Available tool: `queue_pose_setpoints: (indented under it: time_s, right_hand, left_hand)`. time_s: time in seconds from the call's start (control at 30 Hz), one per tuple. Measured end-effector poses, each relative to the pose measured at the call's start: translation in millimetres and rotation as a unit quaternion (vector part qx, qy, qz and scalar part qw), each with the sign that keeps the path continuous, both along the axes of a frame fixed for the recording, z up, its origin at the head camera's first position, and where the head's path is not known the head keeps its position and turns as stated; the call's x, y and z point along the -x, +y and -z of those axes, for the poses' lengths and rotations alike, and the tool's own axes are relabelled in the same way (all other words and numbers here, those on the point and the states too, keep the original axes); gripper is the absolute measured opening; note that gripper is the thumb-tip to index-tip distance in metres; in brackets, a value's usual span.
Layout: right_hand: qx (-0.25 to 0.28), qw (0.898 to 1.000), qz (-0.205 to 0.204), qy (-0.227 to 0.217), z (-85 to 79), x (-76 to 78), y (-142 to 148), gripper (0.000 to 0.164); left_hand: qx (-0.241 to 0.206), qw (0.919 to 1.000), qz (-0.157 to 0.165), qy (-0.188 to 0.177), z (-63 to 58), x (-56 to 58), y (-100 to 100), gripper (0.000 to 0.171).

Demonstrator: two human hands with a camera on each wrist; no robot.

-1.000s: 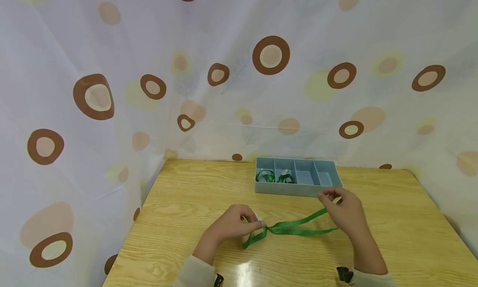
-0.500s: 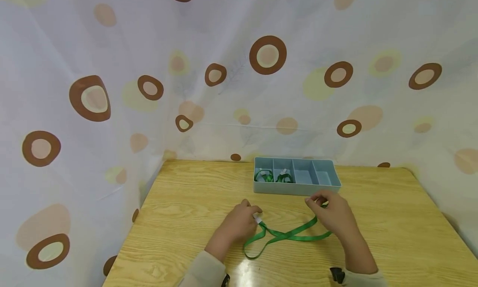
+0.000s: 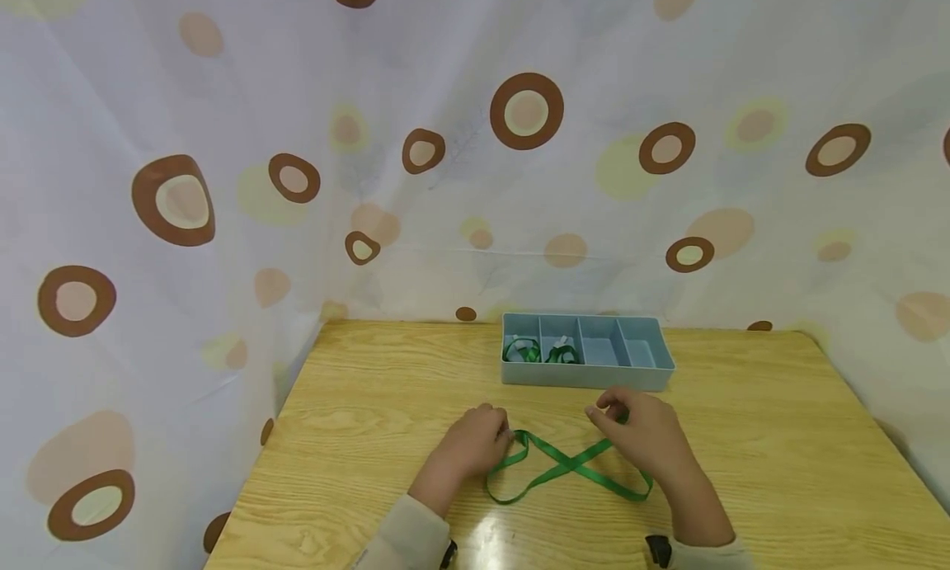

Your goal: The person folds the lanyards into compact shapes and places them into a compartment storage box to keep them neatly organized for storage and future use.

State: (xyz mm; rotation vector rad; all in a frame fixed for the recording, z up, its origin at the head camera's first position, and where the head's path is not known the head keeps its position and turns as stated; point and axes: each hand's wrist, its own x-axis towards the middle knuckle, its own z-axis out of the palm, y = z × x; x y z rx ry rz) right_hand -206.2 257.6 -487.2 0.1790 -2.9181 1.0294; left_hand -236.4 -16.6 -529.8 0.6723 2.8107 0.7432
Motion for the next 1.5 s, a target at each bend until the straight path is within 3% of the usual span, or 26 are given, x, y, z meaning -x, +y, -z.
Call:
queue_pose_setpoints:
  time_s: [0.17, 0.27, 0.37, 0.5, 0.7, 0.9, 1.17, 1.5]
  right_hand:
    - [-0.040, 0.998, 0.017, 0.049, 6.2, 1.2, -3, 0.026]
    - [-0.033, 0.997, 0.018, 0.069, 8.2, 1.7, -8, 0.018]
    - [0.020, 0.995, -0.028, 0.095, 7.6, 1.5, -18, 0.007]
    - [0.087, 0.982, -0.093, 0.143, 8.3, 0.4, -32, 0.014]
    - [0.099, 0.969, -0.108, 0.198, 6.4, -5.1, -47, 0.019]
    - [0.086, 0.961, -0.085, 0.247, 4.2, -7.3, -57, 0.023]
    - [0.053, 0.962, -0.065, 0.261, 4.3, -5.5, -63, 0.028]
    - [0.074, 0.938, -0.081, 0.328, 4.1, -3.8, -70, 0.027]
  left_hand:
    - [-0.053, 0.9985, 0.001, 0.015, -5.6, 1.5, 0, 0.019]
    - [-0.090, 0.9954, 0.007, 0.031, -11.7, 0.8, 1, 0.023]
    - [-0.127, 0.9905, 0.018, 0.048, -22.0, -1.9, 2, 0.025]
    - [-0.163, 0.9839, 0.024, 0.070, -37.2, -7.6, 4, 0.024]
    - [-0.186, 0.9760, 0.040, 0.106, -53.1, -15.7, 7, 0.026]
    - [-0.203, 0.9692, 0.049, 0.130, -58.4, -20.5, 6, 0.025]
    - [-0.210, 0.9659, 0.052, 0.142, -62.2, -24.0, 6, 0.025]
    - [-0.236, 0.9572, 0.065, 0.154, -64.5, -24.9, 7, 0.021]
